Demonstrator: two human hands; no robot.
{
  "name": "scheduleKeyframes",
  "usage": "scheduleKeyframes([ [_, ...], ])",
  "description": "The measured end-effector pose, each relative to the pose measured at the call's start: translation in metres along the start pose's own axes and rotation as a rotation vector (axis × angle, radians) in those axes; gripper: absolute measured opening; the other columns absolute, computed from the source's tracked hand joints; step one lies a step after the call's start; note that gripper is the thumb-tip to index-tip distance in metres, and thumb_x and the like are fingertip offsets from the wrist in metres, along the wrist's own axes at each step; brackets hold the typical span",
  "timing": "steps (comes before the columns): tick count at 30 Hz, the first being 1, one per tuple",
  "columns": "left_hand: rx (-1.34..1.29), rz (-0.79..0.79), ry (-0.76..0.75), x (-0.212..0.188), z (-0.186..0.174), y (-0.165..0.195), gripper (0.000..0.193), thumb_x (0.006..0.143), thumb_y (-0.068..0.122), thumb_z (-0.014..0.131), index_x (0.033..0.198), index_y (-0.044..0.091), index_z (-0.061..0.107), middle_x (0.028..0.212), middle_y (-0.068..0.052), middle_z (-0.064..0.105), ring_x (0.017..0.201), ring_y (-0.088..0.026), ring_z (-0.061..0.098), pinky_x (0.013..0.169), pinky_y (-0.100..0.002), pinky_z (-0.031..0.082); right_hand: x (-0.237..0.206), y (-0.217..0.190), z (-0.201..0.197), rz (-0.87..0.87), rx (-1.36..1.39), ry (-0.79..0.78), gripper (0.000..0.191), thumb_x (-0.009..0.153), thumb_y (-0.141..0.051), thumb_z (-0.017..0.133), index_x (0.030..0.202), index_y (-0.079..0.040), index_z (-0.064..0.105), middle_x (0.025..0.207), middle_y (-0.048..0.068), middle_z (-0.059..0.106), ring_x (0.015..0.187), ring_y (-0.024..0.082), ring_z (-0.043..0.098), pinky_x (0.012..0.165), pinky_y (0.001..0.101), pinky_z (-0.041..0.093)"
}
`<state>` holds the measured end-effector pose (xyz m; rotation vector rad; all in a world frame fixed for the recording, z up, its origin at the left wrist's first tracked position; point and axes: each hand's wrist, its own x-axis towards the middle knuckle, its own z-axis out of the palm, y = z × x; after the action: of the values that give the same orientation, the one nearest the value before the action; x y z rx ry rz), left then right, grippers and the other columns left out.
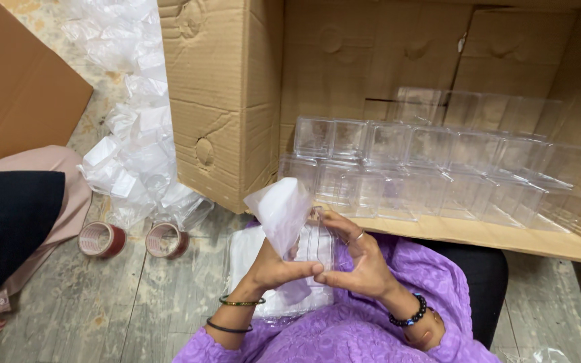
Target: The person sits on the floor in front of an open cardboard box filled with clear plastic boxes. They take each plastic box, wrap it in a white protective sheet, and place the wrapped box back into the cardboard box, repeating this for box after box.
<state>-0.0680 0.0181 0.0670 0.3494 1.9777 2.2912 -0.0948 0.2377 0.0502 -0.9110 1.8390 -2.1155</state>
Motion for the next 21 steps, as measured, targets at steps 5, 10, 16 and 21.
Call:
scheduleKeyframes([
  [5, 0.081, -0.057, -0.014, -0.003, 0.000, -0.004, 0.106, 0.061, 0.034, 0.092, 0.150, -0.001, 0.046, 0.142, -0.013, 0.054, 0.129, -0.025, 0.051, 0.110, -0.037, 0.040, -0.003, -0.008, -0.007, -0.043, -0.163, -0.002, 0.081, 0.068, -0.011, 0.096, 0.138, -0.005, 0.056, 0.153, 0.017, 0.050, 0.147, 0.028, 0.046, 0.123, 0.0429, 0.036],
  [10, -0.007, -0.121, 0.062, -0.007, 0.006, -0.018, 0.103, 0.065, 0.028, 0.095, 0.151, 0.002, 0.043, 0.132, -0.019, 0.046, 0.123, -0.029, 0.040, 0.106, -0.041, 0.032, -0.008, 0.002, -0.002, 0.009, -0.025, 0.014, 0.078, 0.071, -0.010, 0.096, 0.139, -0.002, 0.057, 0.155, 0.019, 0.049, 0.147, 0.030, 0.046, 0.126, 0.0444, 0.035],
  [16, -0.226, -0.149, 0.124, -0.010, 0.001, -0.033, 0.094, 0.070, 0.024, 0.088, 0.148, 0.001, 0.042, 0.145, -0.013, 0.050, 0.137, -0.023, 0.048, 0.114, -0.041, 0.040, -0.003, 0.002, 0.011, 0.207, -0.014, 0.022, 0.084, 0.075, -0.021, 0.093, 0.143, -0.001, 0.048, 0.158, 0.020, 0.044, 0.151, 0.030, 0.042, 0.126, 0.0431, 0.032],
  [21, -0.288, -0.126, 0.211, -0.015, -0.006, -0.029, 0.087, 0.078, 0.025, 0.083, 0.150, -0.002, 0.043, 0.145, -0.016, 0.053, 0.136, -0.028, 0.051, 0.113, -0.041, 0.041, 0.008, -0.012, 0.015, 0.385, -0.183, -0.104, 0.090, 0.071, -0.030, 0.091, 0.144, -0.004, 0.046, 0.150, 0.019, 0.050, 0.141, 0.031, 0.051, 0.117, 0.0436, 0.042],
])
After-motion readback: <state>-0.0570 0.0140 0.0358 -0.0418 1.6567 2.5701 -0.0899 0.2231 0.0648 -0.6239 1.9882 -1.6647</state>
